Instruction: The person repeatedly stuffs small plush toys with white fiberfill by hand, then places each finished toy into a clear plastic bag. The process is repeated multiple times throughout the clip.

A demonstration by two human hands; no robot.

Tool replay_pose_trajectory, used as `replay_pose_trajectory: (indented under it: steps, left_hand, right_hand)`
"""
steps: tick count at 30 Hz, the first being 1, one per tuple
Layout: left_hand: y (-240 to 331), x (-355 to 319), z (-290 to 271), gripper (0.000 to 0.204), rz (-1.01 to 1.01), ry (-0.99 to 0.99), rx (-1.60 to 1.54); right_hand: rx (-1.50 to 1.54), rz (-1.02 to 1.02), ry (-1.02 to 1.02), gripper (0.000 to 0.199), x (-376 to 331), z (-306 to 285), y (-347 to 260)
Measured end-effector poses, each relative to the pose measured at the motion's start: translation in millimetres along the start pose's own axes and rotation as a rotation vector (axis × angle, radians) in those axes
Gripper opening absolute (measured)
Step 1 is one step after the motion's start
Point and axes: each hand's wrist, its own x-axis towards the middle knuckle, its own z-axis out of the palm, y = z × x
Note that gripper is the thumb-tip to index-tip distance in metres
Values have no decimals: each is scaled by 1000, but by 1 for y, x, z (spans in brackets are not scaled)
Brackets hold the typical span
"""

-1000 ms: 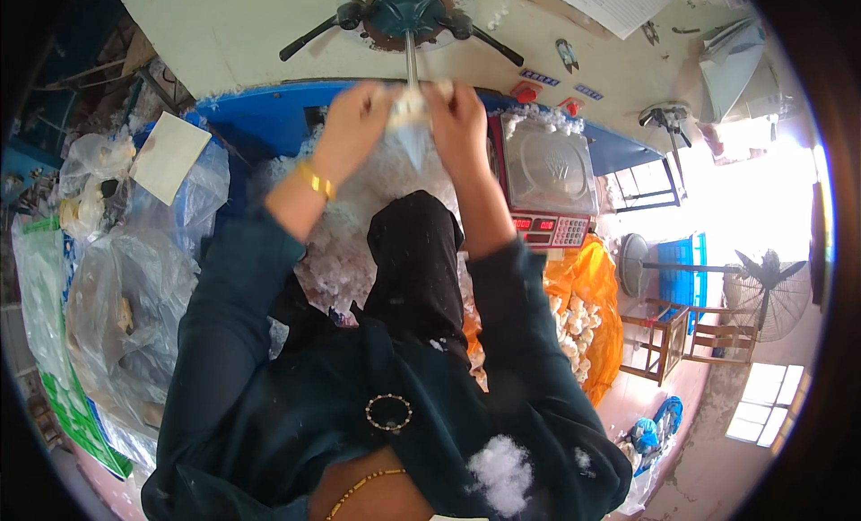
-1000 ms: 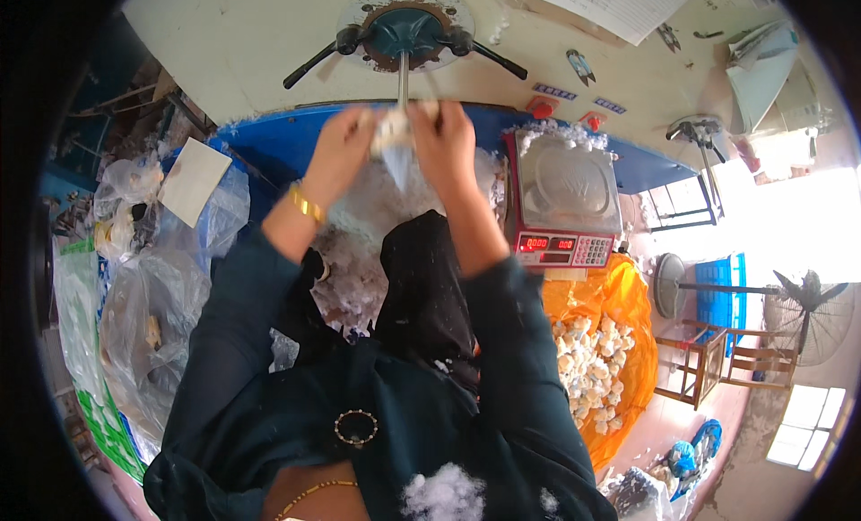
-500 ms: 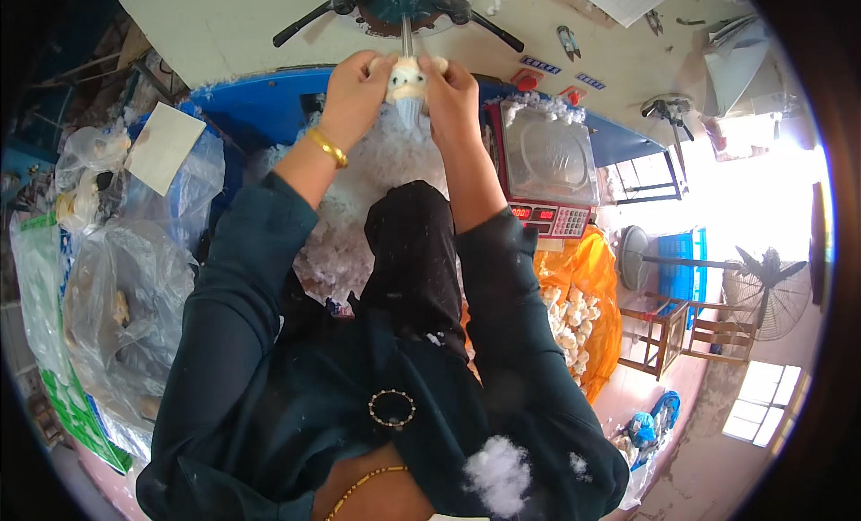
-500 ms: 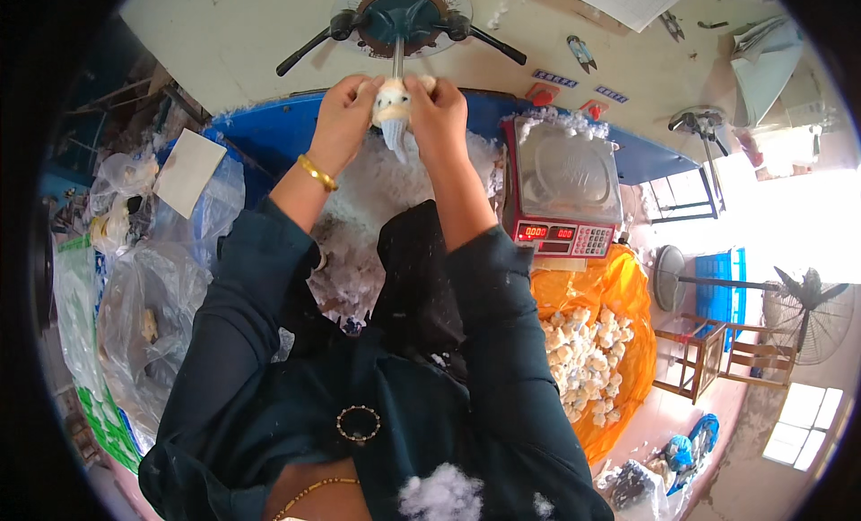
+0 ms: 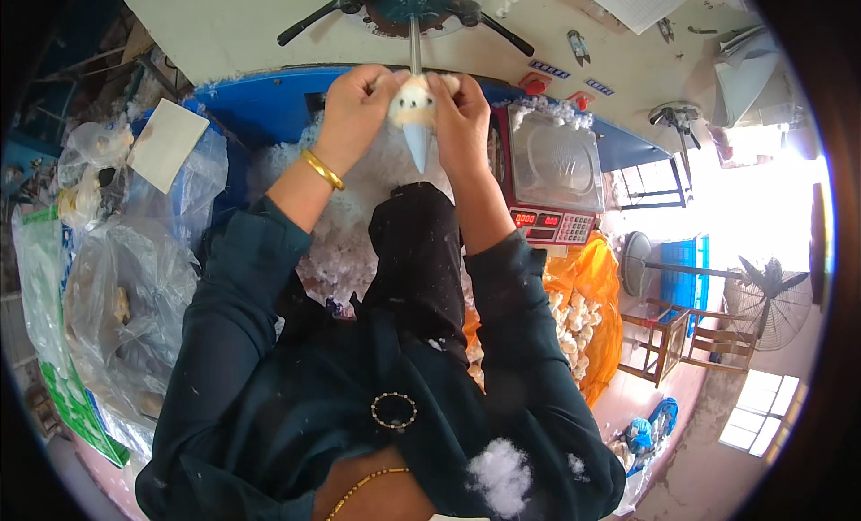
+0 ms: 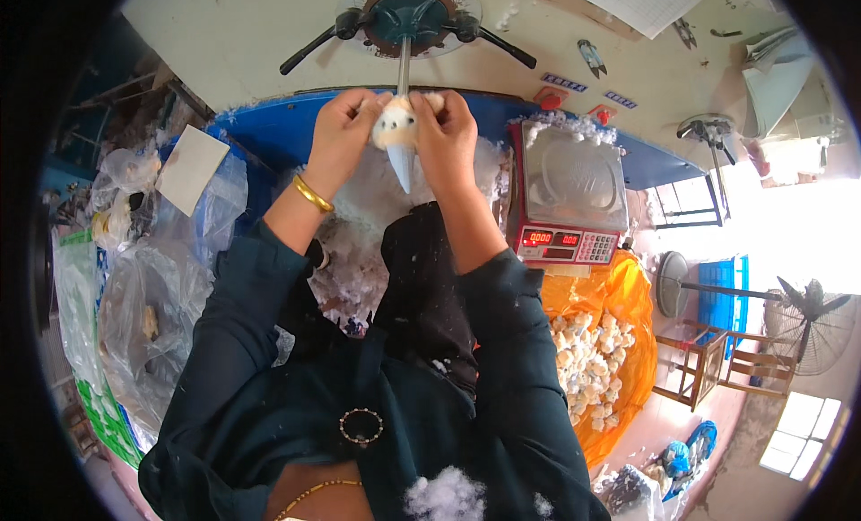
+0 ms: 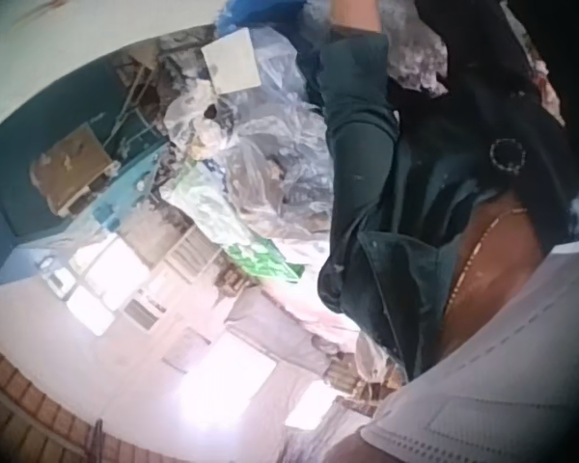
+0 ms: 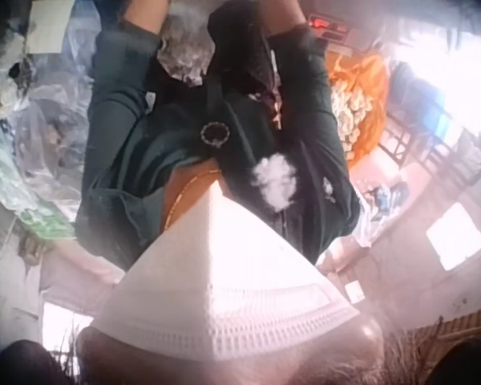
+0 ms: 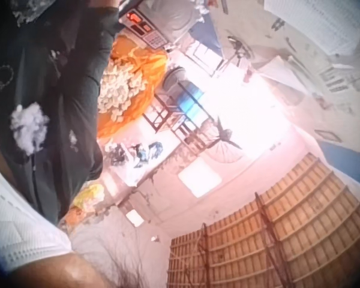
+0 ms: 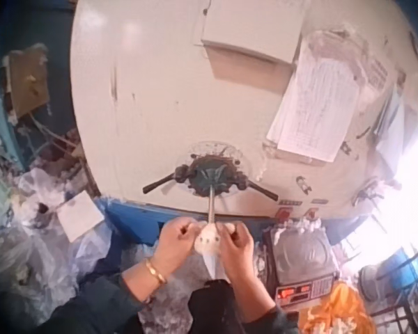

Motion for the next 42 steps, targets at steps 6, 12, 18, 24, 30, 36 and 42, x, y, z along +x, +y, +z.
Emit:
replay_pose_trajectory:
  steps: [6,12,18,24,30,36,42]
  left_hand:
    - [19,-32,11,17,222,74,237]
    - [3,-22,-8,22,335,120,224]
    - [23,-33,-1,13,435,65,402]
    - [29,-50,11,19,400,169,383]
    - [12,-29,-15,15,445,115,408]
    - [28,-44,2,12,578,158,411]
    - [12,-60,-1,7,642,55,406]
  right_hand:
    - [233,160,-95,20,-6,-30,0]
    - [154,151,11,20,-41,-4,-24]
    - [279,115,37,12,-24,-27,-1]
    - [205,50,-57,11,-17,-32,-4]
    - [116,-69,-4,18,-51,-12,-12]
    - [174,-119,-7,12,-26,-29,7]
    - [-149,-135,47,13,-46,-55,6]
